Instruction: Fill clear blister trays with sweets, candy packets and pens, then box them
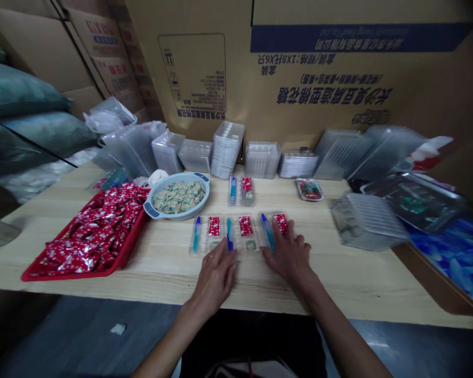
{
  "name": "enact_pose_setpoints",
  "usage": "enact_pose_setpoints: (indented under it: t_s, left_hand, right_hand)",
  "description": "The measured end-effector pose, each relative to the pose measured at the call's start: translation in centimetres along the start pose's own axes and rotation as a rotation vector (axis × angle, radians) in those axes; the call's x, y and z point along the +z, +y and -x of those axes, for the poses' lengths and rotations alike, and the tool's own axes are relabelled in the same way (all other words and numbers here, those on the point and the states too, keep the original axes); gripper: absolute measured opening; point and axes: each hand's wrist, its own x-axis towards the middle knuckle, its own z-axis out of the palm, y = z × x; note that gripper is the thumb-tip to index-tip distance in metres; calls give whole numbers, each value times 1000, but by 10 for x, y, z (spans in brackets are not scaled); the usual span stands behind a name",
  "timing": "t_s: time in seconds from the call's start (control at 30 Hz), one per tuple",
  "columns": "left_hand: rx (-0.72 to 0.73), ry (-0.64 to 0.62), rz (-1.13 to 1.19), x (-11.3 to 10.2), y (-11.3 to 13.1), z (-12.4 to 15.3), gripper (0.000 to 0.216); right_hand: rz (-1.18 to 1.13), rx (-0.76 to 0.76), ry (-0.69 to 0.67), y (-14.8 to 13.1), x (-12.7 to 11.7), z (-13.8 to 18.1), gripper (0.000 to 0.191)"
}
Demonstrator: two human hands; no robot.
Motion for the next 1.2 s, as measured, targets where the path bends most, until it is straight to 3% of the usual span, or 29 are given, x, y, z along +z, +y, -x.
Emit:
enact_pose_setpoints:
  t_s: [0.1,0.3,0.37,0.43,0.57,0.7,0.83,0.97,1.03,1.13,1.2]
  left_hand:
    - [2,-50,-22,8,8,-12,36]
    - [4,-314,7,27,36,-31,51]
    - [20,-283,97,32,41,-32,55]
    - [-7,-150,221,37,41,-32,58]
    - [-355,154,510,42,27,-31,53]
    - [-717,112,807,39,22,-30,55]
    - [-788,79,930,26,35,-34,63]
    - [-770,48,928,17,46,-47,71]
    - [-777,12,901,17,47,-55,74]
    - [-810,-22,869,23,46,-65,77]
    - [-845,-34,875,31,47,-69,82]
  right_hand:
    - [-13,-15,2,3,2,-4,83]
    - [-119,84,-27,19,-9,-13,81]
    - [-162,110,-51,19,-18,-12,80]
    - [-169,73,-42,11,-27,-7,80]
    - [-118,-89,13,-22,-33,6,87]
    - [-71,-165,20,-54,-24,12,91]
    - [-95,-167,-70,-62,-19,14,86]
    - [-321,-221,-223,-44,-20,4,90]
    - [-535,-173,-209,-30,-17,-8,90]
    - [-837,-46,-190,-11,-5,-27,78]
    - [-967,-53,-225,-4,5,-34,65]
